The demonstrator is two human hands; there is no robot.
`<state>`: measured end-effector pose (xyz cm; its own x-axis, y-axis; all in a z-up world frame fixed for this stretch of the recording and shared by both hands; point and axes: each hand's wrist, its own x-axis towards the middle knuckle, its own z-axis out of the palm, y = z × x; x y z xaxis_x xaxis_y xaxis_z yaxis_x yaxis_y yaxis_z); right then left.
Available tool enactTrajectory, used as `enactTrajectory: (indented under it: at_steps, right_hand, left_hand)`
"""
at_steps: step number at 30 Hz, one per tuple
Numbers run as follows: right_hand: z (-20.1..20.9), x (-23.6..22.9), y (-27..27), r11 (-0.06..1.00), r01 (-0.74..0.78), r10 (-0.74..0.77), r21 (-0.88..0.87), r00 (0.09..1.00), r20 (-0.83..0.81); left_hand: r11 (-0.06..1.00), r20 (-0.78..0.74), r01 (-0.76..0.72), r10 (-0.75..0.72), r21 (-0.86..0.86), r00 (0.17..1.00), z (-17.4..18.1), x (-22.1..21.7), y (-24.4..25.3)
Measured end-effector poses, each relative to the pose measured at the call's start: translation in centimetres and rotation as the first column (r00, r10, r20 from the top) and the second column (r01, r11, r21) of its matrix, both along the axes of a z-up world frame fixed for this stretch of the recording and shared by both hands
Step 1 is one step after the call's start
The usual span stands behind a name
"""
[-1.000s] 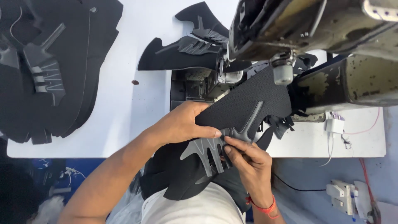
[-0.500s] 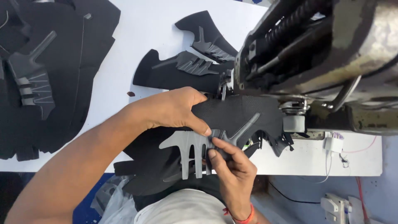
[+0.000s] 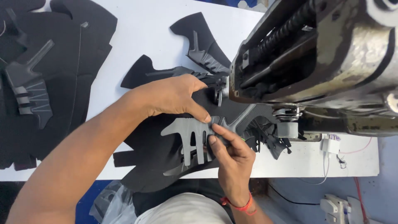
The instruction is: The person aligns black glove pieces with grey plastic inserts and sews them together using a sewing machine. They guide the material under the needle, stitch the edges, and use green scissors to cut the thread after each piece is completed.
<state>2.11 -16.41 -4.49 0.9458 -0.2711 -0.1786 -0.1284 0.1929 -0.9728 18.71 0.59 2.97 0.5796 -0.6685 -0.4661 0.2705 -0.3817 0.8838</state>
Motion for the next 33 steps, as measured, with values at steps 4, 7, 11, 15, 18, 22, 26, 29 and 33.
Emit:
enactTrajectory:
  at_steps: [4, 7, 11, 15, 18, 22, 26, 29, 33]
  right_hand:
    - [0.2, 1.2, -0.9, 0.999, -0.035, 0.036, 0.019, 0.999, -0.005]
    - [1.2, 2.4, -1.1, 0.998, -0.056, 0.056, 0.014, 0.998, 0.000]
    - [2.3, 3.6, -1.7, 0.996, -0.093, 0.093, -0.001, 0.995, -0.018]
    - [3.7, 4.7, -1.8, 0.995, -0.091, 0.090, -0.040, 0.996, -0.022]
    - [4.0, 5.2, -2.1, 0.996, -0.081, 0.081, -0.047, 0.997, -0.006]
    - [4.9, 5.4, -2.4, 0.990, -0.113, 0.109, -0.080, 0.993, -0.052]
    - [6.3, 4.9, -3.2, 0.963, -0.237, 0.205, -0.130, 0.954, -0.217]
    - [6.8, 4.6, -4.6, 0.919, -0.344, 0.290, -0.193, 0.921, -0.260]
    - [6.8, 5.4, -5.2, 0.865, -0.405, 0.343, -0.298, 0.908, -0.240]
  left_hand:
    - [0.999, -0.012, -0.044, 0.044, -0.008, 0.999, -0.7, 0.8, -0.2]
    - [0.998, 0.011, -0.056, 0.056, 0.000, 0.998, -0.7, 1.2, -0.3]
    - [0.990, -0.047, -0.131, 0.129, -0.059, 0.991, -1.3, 1.3, -0.4]
    - [0.976, -0.091, -0.207, 0.201, -0.062, 0.975, -1.3, 1.1, -0.5]
    - [0.965, -0.088, -0.259, 0.256, -0.028, 0.963, -1.3, 1.2, -0.6]
    - [0.970, -0.010, -0.227, 0.227, -0.090, 0.974, -2.6, 1.8, -0.4]
    - [0.911, 0.431, -0.244, 0.083, 0.332, 0.898, 1.6, -0.9, -0.2]
    - [0.951, 0.709, -0.219, -0.002, 0.220, 0.705, -0.8, -3.7, 0.6]
    - [0.937, 0.736, -0.260, 0.004, 0.234, 0.677, -2.2, -4.9, 0.1]
